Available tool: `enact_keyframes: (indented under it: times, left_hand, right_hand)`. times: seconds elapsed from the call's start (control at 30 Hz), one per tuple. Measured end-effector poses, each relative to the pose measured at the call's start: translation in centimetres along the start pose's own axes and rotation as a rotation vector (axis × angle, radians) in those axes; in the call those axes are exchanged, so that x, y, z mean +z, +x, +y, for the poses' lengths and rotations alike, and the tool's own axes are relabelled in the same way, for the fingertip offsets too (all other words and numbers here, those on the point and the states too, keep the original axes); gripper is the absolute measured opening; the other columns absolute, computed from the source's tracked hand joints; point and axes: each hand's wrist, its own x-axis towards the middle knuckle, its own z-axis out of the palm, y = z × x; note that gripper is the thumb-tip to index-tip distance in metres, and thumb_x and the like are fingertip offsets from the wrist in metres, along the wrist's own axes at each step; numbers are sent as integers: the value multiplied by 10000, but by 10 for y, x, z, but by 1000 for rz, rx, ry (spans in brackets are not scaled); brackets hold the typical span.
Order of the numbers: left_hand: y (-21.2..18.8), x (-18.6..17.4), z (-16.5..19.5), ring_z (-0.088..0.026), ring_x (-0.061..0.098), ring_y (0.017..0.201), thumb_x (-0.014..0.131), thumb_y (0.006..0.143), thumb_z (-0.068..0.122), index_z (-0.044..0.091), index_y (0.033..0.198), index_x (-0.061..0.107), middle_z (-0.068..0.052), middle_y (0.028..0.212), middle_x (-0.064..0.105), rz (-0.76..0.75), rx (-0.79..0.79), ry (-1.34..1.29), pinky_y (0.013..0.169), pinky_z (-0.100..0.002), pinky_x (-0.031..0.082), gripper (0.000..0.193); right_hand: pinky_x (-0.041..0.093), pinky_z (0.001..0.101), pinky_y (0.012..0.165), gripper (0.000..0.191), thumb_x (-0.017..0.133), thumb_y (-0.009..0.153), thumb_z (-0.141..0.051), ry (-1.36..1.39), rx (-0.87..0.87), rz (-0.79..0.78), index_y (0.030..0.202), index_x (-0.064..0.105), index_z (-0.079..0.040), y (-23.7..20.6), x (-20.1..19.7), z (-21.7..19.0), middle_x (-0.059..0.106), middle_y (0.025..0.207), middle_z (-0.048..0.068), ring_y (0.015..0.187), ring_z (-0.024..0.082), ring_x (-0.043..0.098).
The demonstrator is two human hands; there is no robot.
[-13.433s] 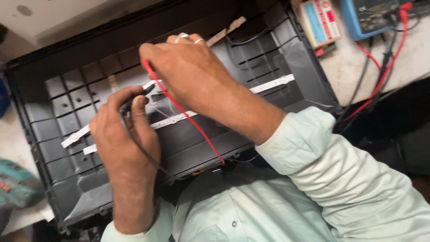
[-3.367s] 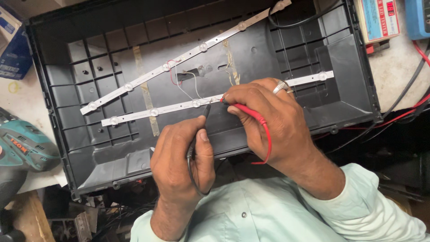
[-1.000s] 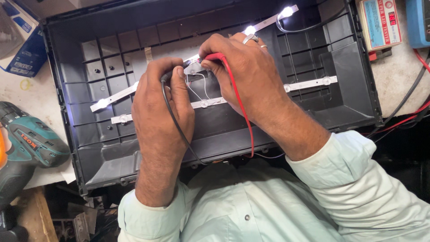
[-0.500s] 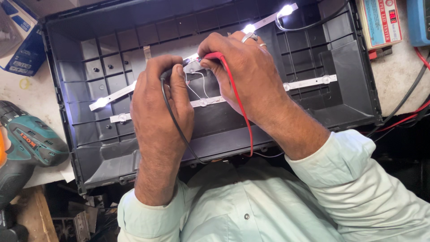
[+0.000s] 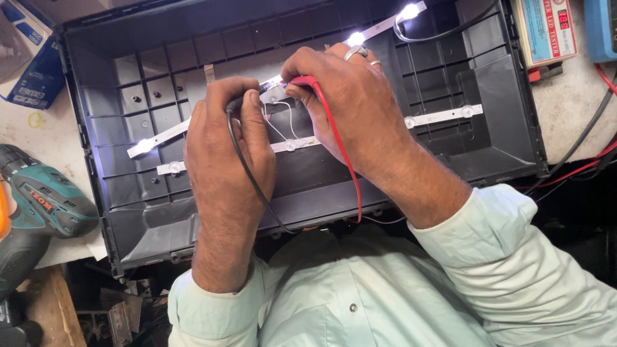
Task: The person holds multimeter probes in both hands and touches them to the connection points of LED light strips mounted inside a black plastic TV backlight panel, making the LEDs light up as each strip is tested. The person then moves the probes to a small circuit board at the edge of the panel and continues probing its components.
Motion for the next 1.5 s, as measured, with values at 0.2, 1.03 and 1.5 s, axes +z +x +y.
enact_keyframes:
  times: [0.2,1.03,1.5]
  left_hand:
    - [-2,1,-1,-239,652,845,566,1149,94,34,1209,613,-115,987,654,-9,-4,-9,721,-366,506,96]
    - [-2,1,1,-236,621,811,571,1130,80,31,1195,618,-111,959,633,-16,-8,5,704,-376,487,93]
    - [-6,0,-10,-247,572,814,585,1145,98,46,1185,632,-95,924,619,1,18,22,754,-391,453,81]
  right_hand:
    - [461,428,889,94,704,1070,-130,12,-72,27,1113,625,-102,-5,-1,3,715,970,23,937,264,652]
    - [457,439,888,93,710,1057,-139,10,-51,36,1103,635,-109,-7,1,5,699,916,14,926,249,653]
    - [526,361,815,157,745,990,-26,132,88,15,1130,683,-59,-56,-43,-31,730,1027,63,923,261,677]
